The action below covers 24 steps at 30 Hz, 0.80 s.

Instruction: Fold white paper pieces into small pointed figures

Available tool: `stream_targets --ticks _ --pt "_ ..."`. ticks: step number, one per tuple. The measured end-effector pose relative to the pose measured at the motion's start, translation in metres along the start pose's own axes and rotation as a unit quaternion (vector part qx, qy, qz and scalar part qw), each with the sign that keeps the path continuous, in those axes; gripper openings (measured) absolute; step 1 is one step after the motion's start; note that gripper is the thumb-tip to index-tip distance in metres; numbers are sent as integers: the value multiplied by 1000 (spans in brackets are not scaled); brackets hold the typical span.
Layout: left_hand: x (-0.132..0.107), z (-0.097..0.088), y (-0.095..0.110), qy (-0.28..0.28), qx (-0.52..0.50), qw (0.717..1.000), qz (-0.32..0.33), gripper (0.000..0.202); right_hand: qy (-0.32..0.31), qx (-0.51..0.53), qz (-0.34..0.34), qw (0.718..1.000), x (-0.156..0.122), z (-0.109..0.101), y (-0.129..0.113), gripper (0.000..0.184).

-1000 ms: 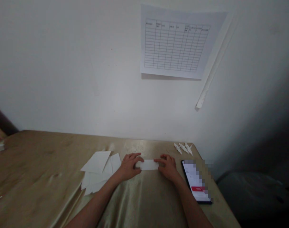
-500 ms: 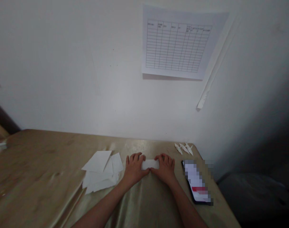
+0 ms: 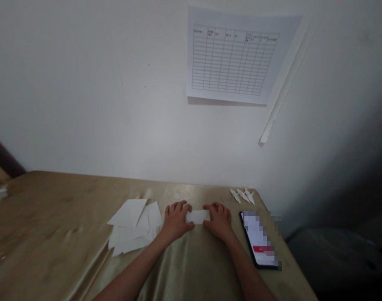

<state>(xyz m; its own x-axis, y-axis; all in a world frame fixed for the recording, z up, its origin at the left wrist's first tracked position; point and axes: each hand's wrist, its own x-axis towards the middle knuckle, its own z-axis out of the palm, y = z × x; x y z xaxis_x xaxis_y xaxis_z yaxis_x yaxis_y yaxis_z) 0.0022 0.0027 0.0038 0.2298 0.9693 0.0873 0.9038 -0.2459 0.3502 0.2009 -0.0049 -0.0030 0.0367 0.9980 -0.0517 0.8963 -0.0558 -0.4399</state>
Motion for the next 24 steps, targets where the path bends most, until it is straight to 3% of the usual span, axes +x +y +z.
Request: stream_targets --ticks 7,15,24 --pt "4 -1 -15 -36 -5 999 27 48 -2 2 0 1000 2 -3 6 75" --pt "7 -8 -32 -76 -12 995 68 51 -3 9 1 1000 5 -4 14 77" --pt "10 -8 -42 -60 -35 993 92 53 10 34 -20 999 -1 -8 17 55"
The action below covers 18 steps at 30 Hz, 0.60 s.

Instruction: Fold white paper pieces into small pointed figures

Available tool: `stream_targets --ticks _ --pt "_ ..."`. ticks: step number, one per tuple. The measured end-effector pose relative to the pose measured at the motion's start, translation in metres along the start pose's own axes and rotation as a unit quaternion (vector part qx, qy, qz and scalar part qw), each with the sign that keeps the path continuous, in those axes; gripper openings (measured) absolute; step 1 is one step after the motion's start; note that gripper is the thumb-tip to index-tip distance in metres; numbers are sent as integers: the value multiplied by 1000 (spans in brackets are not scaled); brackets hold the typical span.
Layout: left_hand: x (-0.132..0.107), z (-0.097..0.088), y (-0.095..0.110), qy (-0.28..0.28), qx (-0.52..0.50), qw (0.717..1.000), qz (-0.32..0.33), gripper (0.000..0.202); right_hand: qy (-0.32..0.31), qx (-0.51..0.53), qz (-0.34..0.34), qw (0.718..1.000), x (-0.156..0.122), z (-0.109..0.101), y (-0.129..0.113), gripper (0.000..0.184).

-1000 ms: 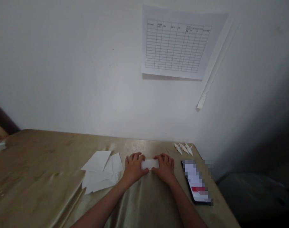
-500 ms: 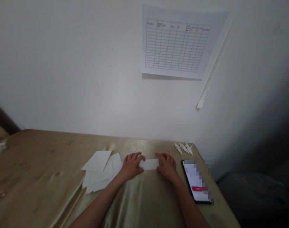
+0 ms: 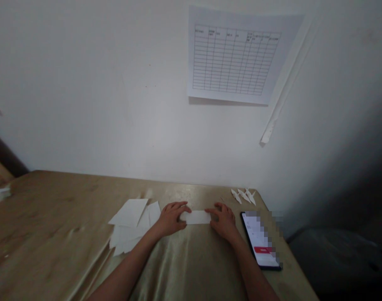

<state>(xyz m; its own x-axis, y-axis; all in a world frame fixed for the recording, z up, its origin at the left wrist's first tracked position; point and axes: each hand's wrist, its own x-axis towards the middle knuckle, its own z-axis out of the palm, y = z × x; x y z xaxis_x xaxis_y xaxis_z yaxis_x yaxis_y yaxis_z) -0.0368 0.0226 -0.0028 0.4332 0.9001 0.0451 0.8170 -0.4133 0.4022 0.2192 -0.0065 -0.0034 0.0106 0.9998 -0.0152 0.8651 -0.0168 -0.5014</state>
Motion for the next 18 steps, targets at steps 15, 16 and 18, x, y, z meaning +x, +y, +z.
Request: stream_targets --ticks 15,16,18 --pt "-1 2 0 16 5 1000 4 50 -1 -6 -20 1000 -6 -5 -3 59" --pt "0 4 -1 19 6 1000 4 48 2 -6 -19 1000 -6 -5 -3 58" --pt "2 8 -5 24 2 1000 13 42 10 -2 -19 1000 -6 -4 -3 55"
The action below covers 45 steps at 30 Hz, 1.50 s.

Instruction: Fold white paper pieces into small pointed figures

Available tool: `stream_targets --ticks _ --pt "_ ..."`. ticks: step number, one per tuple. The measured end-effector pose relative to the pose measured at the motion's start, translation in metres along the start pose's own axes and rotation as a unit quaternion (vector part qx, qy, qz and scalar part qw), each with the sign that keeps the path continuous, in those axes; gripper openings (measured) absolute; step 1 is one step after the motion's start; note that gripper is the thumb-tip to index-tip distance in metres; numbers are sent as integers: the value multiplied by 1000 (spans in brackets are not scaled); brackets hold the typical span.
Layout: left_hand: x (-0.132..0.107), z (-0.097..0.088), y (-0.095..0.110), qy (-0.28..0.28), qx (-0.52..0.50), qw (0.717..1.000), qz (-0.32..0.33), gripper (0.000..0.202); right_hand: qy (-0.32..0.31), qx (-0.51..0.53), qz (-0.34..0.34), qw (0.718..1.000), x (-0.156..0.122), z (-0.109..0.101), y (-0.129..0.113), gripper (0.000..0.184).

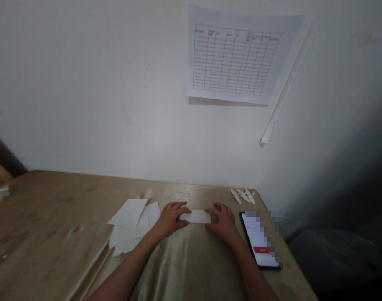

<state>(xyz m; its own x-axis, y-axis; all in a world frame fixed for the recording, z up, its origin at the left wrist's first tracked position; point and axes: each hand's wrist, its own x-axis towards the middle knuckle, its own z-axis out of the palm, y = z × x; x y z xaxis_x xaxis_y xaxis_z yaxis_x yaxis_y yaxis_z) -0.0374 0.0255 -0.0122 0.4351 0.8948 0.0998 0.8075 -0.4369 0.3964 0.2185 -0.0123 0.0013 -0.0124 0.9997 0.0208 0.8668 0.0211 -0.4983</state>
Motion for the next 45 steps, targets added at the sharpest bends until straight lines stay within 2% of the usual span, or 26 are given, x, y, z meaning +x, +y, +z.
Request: stream_targets --ticks 7,12,17,21,24,29,42,45 --pt "1 7 -12 8 -1 1000 25 38 46 19 -70 996 -3 0 -3 28" --pt "0 6 -11 7 0 1000 24 41 55 10 -129 990 -3 -1 -5 24" --pt "-1 2 -3 22 0 1000 12 41 52 17 -181 982 -2 1 -9 17" --pt "-1 3 10 43 5 999 -17 34 24 33 -221 974 -2 5 -10 12" --pt "-1 5 17 55 16 998 -28 40 16 50 -240 969 0 11 -9 8" --pt "-1 9 18 68 18 997 -32 42 22 48 -220 974 4 17 -7 7" --pt "-2 6 29 49 17 997 -53 45 50 45 -133 989 5 14 -6 10" --pt "-3 5 31 42 18 997 -56 46 38 32 -127 991 4 13 -6 12"
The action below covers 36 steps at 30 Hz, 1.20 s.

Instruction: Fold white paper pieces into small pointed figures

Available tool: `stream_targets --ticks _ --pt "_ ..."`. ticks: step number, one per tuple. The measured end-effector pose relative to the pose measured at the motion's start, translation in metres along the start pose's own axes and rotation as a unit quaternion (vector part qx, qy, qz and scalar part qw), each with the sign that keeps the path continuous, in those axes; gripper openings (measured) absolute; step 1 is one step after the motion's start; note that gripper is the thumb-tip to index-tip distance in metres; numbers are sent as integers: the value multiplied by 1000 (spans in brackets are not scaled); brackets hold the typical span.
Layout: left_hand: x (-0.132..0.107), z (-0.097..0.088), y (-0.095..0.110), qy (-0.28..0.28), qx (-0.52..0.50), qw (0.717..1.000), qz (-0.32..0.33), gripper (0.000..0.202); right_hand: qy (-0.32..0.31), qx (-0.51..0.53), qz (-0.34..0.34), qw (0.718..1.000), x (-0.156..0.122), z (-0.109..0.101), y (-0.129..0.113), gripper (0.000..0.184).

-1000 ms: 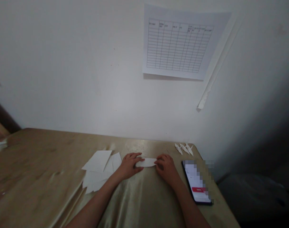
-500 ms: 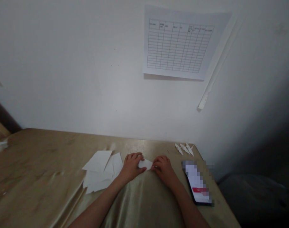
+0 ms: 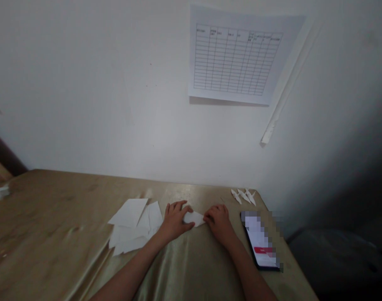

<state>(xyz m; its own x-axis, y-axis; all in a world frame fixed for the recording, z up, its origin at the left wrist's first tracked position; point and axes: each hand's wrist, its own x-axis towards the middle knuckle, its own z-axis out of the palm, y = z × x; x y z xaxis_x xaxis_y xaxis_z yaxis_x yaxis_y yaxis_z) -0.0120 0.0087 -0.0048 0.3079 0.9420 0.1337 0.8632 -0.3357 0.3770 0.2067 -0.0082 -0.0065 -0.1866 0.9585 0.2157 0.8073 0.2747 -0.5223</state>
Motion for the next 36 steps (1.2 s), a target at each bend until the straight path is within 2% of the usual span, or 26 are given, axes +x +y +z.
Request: stream_targets --ticks 8,15,24,36 --pt "-1 -1 0 0 9 1000 6 41 -50 -2 -44 998 -3 -10 1 12" --pt "-1 0 2 5 13 1000 2 40 -82 14 -42 996 -8 -16 3 14" --pt "-1 -2 3 -5 18 1000 3 41 -46 -7 7 999 0 -3 2 16" --pt "-1 2 -1 -5 7 1000 6 46 18 -4 109 994 2 10 -7 9"
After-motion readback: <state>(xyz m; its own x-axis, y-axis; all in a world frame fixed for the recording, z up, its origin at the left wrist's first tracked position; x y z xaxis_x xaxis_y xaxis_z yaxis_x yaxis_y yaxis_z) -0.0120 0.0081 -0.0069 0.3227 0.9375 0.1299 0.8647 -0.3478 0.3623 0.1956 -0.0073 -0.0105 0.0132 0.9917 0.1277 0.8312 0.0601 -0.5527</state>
